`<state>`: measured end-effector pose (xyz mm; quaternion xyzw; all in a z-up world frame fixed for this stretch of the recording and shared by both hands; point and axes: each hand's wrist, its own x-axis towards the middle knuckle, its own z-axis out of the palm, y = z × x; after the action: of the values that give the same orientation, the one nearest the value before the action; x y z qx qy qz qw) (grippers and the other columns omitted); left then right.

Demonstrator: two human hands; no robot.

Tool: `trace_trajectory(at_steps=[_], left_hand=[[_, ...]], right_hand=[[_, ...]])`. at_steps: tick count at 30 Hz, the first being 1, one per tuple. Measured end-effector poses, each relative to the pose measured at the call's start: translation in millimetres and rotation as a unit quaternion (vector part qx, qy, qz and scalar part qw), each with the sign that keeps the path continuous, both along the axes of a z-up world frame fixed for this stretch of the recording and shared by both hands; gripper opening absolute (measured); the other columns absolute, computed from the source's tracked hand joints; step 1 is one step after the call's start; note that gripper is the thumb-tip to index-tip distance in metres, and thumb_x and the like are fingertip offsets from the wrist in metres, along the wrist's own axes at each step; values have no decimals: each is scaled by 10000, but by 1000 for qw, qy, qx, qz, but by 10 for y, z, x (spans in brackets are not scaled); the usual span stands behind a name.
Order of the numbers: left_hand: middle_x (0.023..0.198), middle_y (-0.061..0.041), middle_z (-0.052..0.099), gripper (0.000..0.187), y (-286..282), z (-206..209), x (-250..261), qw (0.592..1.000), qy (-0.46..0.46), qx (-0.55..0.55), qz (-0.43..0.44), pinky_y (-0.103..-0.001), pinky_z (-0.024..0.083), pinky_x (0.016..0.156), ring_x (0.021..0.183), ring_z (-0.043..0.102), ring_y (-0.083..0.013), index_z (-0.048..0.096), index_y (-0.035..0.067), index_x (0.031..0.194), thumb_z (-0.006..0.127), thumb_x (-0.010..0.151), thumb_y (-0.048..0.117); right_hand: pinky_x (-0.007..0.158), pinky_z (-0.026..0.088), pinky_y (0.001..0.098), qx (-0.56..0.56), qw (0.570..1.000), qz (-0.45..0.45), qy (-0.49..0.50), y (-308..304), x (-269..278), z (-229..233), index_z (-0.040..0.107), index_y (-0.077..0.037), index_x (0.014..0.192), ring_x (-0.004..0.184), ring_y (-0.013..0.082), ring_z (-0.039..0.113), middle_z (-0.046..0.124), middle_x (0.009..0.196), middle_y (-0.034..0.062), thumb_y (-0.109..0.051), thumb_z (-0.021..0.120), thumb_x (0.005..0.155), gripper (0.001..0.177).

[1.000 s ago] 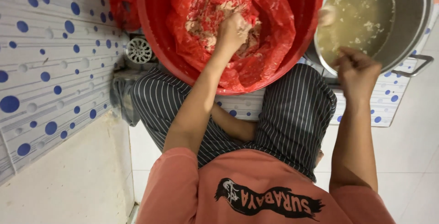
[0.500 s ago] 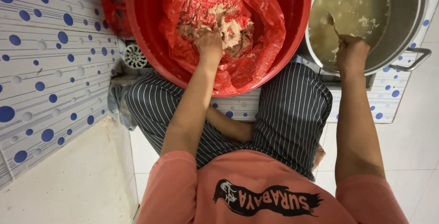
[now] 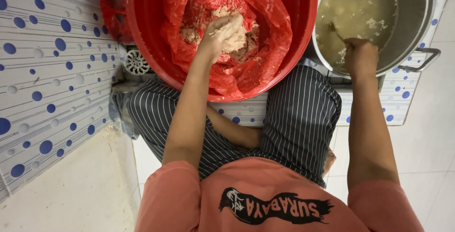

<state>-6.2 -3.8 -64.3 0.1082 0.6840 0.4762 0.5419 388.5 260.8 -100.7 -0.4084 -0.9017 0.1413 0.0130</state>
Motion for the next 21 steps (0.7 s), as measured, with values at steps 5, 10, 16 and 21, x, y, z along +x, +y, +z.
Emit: trace_trajectory(at_steps=[5,10,16,21], left_hand=[[958,-126,751,113,86,145,15,957,-187,97,199,-402,633,528,696,714,-251,686,119,1028,578,1004,142],[1180,-162,704,293,78,-32,85,940,-183,222,183,-406,615,941,1093,685,-302,704,27,1128,753,841,-6],[1091,-142,742,411,127,165,170,952,-185,93,227,-375,672,705,918,755,-266,667,54,1171,801,790,-25],[931,-44,699,315,84,-53,212,968,-71,123,205,-342,647,813,959,758,-238,725,93,962,670,844,-195]], right_hand=[[686,601,521,0,978,-160,-136,382,138,-188,817,-158,1197,809,422,732,776,938,197,-70,624,984,301],[769,628,529,-22,942,-211,-259,514,177,-127,821,-90,1104,853,448,745,770,917,243,23,597,883,334],[869,605,520,-81,916,-239,-313,242,32,52,793,-50,1086,1036,408,721,762,1085,222,-293,898,701,467],[649,577,491,-102,965,-144,-193,19,120,194,830,-96,1018,757,389,721,759,847,199,-22,540,894,323]])
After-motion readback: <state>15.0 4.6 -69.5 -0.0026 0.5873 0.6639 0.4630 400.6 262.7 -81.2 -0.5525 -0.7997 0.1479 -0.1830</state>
